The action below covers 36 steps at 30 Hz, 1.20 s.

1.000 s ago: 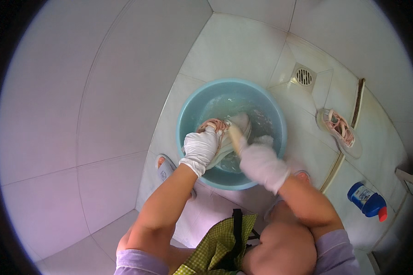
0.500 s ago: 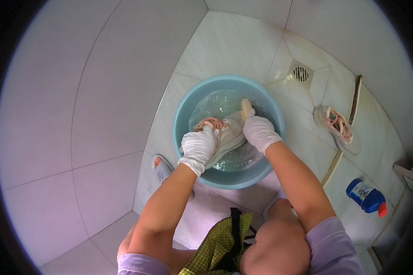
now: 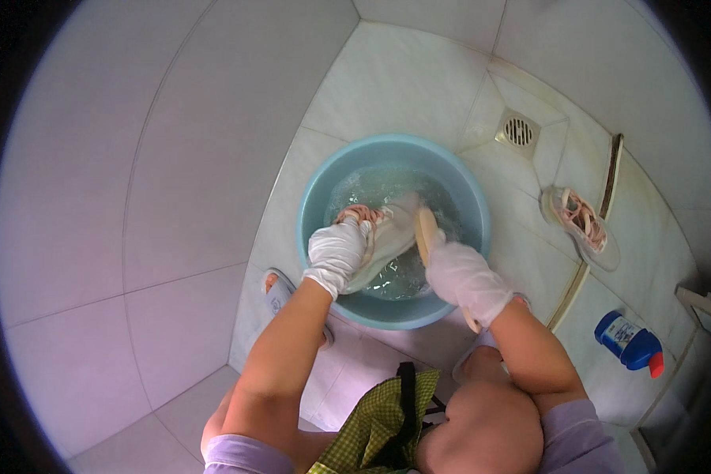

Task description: The person washes a pair of shoes in a basin of soapy water by scrubbing the exterior and soles with a brush.

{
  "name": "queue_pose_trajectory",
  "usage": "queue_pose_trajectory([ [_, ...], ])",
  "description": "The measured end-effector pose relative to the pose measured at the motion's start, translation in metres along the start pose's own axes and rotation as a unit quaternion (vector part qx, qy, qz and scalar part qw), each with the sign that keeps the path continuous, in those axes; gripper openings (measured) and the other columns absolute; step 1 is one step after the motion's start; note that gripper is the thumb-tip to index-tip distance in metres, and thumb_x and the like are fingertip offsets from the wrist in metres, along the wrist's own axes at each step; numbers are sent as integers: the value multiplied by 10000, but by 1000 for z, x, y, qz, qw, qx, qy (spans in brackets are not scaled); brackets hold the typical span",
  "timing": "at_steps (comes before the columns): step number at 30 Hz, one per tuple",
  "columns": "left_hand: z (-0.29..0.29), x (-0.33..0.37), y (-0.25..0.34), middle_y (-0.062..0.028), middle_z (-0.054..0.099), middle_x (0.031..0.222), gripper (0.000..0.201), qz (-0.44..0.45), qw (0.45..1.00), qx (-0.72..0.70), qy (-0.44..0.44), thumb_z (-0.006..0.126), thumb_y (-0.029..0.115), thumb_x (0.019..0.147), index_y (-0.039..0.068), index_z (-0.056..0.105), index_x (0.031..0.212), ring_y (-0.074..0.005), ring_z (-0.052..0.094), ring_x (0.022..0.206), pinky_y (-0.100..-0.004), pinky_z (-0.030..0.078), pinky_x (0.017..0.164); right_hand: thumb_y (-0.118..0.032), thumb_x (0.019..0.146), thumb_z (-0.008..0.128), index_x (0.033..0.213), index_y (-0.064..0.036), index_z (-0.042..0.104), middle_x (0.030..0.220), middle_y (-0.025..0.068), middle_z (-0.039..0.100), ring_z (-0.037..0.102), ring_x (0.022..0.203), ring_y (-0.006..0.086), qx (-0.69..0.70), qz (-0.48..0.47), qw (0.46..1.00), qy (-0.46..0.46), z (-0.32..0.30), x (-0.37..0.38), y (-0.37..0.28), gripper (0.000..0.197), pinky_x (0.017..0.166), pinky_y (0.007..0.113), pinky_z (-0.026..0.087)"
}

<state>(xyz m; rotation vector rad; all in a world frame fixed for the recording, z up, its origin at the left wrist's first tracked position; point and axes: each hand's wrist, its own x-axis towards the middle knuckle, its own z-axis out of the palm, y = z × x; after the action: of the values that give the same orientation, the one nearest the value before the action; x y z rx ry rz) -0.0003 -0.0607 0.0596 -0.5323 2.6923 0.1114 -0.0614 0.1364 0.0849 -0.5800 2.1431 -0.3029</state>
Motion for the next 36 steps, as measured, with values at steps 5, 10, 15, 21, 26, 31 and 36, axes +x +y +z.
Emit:
queue_pose_trajectory([
  [5,3,9,11,-210,680,806,377,-11,999,-17,-46,442,399,954,71,591,1068,-392,667,759,-494,511,706,-128,930,345,1333,108,373,1022,297,642,648,930,409,56,2,998,26,-24,46,17,468,841,464,506],
  [10,2,0,3,-209,679,800,381,-22,999,1,-47,446,413,952,83,582,1084,-395,667,762,-495,513,699,-119,935,329,1322,97,387,1036,299,637,643,951,403,-1,-46,999,1,5,19,-1,447,851,470,501],
  [15,7,4,18,-218,675,804,396,-16,999,-5,-44,452,436,948,92,617,1057,-397,663,776,-494,512,702,-127,924,354,1327,87,385,1019,278,651,645,960,403,74,1,995,60,-13,48,15,457,836,478,504],
  [21,9,7,4,-217,678,829,393,-10,999,-24,-41,436,427,959,98,598,1099,-396,662,791,-487,513,726,-142,915,385,1310,89,403,901,262,671,682,854,368,7,-24,996,89,7,33,17,459,729,473,529],
  [26,9,7,-2,-226,677,876,402,-51,995,-62,-54,425,425,968,110,571,1171,-405,655,844,-493,503,763,-180,931,398,1343,73,382,876,238,682,679,787,389,-47,-89,995,-14,9,11,-16,484,673,493,534],
  [31,22,15,-4,-268,653,959,468,-61,975,-213,-32,402,444,980,75,558,1222,-438,621,935,-486,490,804,-133,861,489,1393,109,299,702,131,674,664,590,298,-76,-86,978,172,8,35,7,615,515,421,526],
  [36,31,22,-26,-286,615,1113,553,-133,935,-315,-89,334,477,987,35,575,1215,-438,554,1103,-450,428,943,-165,838,510,1384,118,301,661,118,667,667,575,293,-127,-131,979,94,43,-8,-38,650,547,474,524],
])
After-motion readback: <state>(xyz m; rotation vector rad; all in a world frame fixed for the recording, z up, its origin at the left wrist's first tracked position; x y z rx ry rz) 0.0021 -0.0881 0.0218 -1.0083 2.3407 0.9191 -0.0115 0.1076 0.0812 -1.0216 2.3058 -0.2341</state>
